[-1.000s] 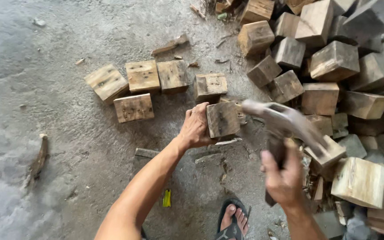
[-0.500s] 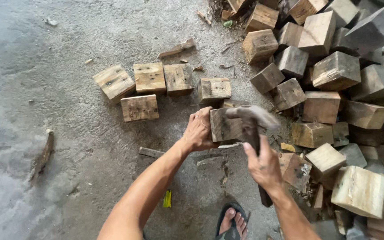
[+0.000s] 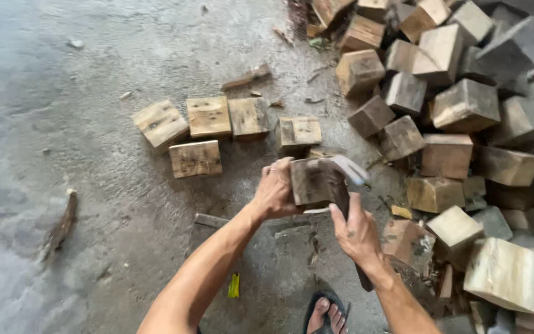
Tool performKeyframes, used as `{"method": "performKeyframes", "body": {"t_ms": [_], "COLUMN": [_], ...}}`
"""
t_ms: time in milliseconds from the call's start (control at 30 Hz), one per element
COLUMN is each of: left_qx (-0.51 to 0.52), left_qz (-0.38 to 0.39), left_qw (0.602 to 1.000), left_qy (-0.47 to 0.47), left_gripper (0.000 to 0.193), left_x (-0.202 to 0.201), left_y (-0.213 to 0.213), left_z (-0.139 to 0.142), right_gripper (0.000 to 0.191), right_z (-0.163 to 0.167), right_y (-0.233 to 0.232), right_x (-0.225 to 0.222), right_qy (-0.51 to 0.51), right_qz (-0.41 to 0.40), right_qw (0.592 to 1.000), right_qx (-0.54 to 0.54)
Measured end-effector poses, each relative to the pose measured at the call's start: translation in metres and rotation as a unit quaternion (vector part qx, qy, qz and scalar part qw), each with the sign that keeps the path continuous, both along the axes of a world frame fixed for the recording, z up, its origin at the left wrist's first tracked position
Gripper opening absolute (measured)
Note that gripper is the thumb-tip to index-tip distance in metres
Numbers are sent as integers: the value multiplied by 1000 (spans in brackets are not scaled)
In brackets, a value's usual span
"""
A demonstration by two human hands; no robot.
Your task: The person holds a claw hammer in one hand and uses it to pull nails out of small wooden blocks on the floor, then sets each block aside and picks up the next block from a pile, repeating the nail-pulling across many blocks.
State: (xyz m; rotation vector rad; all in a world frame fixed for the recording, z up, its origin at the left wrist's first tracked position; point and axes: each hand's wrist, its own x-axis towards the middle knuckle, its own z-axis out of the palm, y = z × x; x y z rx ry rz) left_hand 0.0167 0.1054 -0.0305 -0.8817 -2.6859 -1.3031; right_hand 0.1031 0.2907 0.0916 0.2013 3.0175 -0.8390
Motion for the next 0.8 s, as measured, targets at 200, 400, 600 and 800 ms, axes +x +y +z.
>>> {"method": "performKeyframes", "body": {"t_ms": [200,400,600,800], "left_qx": [49,47,15,47], "left_qz": [-7,-11,7,-4], "left_qw": [998,999,999,999], "left_qy": [-28,12,31,-7], "left_gripper": [125,123,126,121], "left_x": [-1,0,0,2], "left_y": [-1,-3,2,-1], "left_z": [0,8,7,-1], "right_gripper": [18,16,31,23], "right_z": [52,41,-21,61], "right_y": [12,17,-2,-3], "right_x": [41,49,15,51], "right_qy": [145,164,107,149], "right_qz": [-6,44,89,4], "right_qw": [976,979,990,967], "right_qx": [-164,-116,9,-208]}}
